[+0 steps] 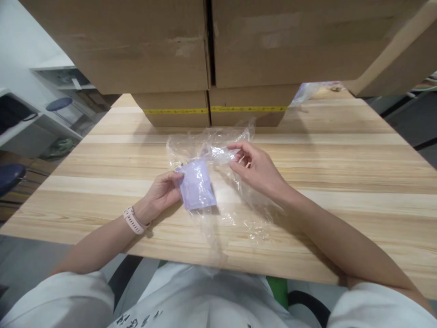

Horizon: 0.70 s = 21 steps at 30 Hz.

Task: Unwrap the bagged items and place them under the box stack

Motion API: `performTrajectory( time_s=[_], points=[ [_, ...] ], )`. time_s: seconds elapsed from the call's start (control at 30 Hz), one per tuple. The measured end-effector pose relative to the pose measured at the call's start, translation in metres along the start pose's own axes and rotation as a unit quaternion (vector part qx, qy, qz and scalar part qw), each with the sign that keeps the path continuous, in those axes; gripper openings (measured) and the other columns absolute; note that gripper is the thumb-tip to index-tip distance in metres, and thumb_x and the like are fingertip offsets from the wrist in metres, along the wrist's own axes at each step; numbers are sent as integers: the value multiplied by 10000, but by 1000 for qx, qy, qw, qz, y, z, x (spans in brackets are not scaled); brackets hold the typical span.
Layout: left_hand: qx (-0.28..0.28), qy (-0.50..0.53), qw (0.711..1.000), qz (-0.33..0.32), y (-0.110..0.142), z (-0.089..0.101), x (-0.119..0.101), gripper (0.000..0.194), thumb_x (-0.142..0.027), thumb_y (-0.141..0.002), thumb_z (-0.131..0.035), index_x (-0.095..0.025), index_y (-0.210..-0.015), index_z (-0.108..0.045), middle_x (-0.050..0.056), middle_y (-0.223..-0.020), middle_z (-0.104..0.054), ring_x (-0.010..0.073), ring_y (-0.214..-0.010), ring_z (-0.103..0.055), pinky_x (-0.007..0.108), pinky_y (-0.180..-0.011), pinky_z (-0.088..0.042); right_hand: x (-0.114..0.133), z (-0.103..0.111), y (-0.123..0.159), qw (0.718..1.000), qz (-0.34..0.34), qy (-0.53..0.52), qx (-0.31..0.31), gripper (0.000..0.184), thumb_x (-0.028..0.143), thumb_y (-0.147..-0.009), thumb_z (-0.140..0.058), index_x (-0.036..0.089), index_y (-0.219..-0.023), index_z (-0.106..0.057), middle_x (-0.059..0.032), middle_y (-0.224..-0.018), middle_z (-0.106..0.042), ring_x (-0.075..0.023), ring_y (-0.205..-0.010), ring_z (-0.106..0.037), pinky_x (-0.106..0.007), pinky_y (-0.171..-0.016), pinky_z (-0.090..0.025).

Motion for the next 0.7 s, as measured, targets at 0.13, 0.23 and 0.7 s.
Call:
performTrajectory(
  time_s=[0.13,0.23,0.7],
  points=[
    [-3,-1,1000,0,-2,0,3,598,43,-780,-551,-113,-1353,-619,95,-1043,-789,212,-961,-767,357,-991,-590,14,1,11,981,115,122,-96,274,339,-941,-635,229,-1180,-714,-71,-1012,-691,-194,-787,-602,-359,-702,-499],
    [-2,1,1000,-9,-2,0,3,615,54,-773,-537,-116,-1359,-610,79,-997,-786,194,-903,-766,348,-977,-596,21,-10,24,987,121,104,-26,225,345,-991,-579,220,-1056,-754,-59,-925,-736,-185,-745,-628,-344,-695,-489],
    [52,-26,998,7,10,-11,13,509,-72,-768,-603,-89,-1273,-666,131,-1152,-779,318,-1188,-706,473,-1139,-495,-3,-58,39,966,-58,-86,239,240,338,-904,-673,173,-1078,-674,-51,-992,-706,-185,-823,-618,-313,-720,-480]
  ],
)
Point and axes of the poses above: each hand's wrist, its own y-axis away from the middle knuckle, its own z-axis out of the back of the hand, x = y × z, the point moved 1 cm from there along -y, towards the middle knuckle
